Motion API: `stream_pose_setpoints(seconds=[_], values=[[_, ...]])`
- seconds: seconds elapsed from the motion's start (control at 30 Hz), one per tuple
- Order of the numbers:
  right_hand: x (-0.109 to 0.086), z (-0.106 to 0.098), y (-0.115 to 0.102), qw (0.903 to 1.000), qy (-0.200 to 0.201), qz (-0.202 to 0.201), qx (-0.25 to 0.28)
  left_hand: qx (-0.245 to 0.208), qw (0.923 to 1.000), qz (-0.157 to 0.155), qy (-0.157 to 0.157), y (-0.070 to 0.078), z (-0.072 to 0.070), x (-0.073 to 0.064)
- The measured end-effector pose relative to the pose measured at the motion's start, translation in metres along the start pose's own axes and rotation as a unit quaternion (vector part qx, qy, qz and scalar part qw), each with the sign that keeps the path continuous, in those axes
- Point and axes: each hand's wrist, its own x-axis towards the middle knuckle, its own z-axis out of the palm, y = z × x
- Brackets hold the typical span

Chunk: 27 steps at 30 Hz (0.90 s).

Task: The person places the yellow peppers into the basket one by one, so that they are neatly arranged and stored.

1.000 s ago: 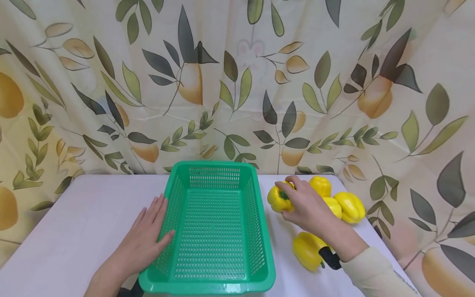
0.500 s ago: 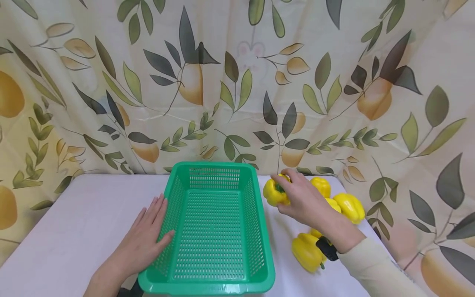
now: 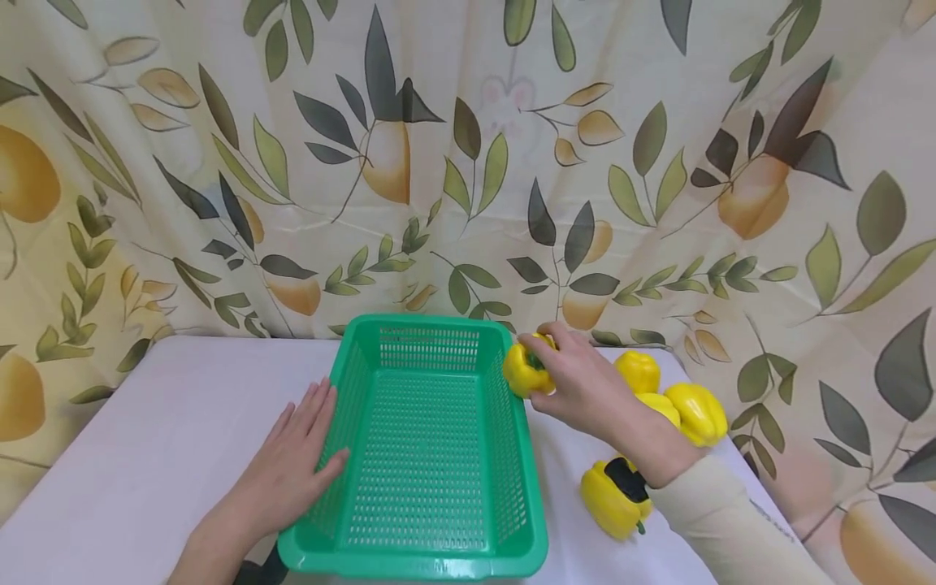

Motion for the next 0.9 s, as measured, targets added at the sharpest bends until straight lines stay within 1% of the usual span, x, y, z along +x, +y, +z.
stream_pose_setpoints(seconds=[0.1, 0.3, 0.43, 0.63, 0.73, 0.9], values=[[0.003, 0.000, -0.005, 1.0000, -0.002, 0.000, 0.003, -0.002, 1.0000, 0.000, -0.001, 0.001, -0.001, -0.001], [0.013, 0.001, -0.013, 0.9998, 0.004, -0.017, 0.003, -0.010, 0.9999, -0.001, 0.002, 0.000, 0.000, 0.000], [0.018, 0.005, -0.018, 0.9997, -0.001, -0.022, 0.008, -0.017, 0.9998, 0.001, 0.004, -0.001, 0.000, 0.000], [0.023, 0.011, -0.022, 0.9995, -0.003, -0.028, 0.015, -0.012, 0.9996, 0.021, 0.012, 0.002, -0.002, 0.002], [0.025, 0.014, -0.023, 0.9993, -0.006, -0.032, 0.017, -0.007, 0.9996, 0.027, 0.009, 0.003, -0.003, 0.003], [0.029, 0.016, -0.026, 0.9991, -0.014, -0.034, 0.022, -0.008, 0.9997, 0.023, -0.003, 0.004, -0.005, 0.002]])
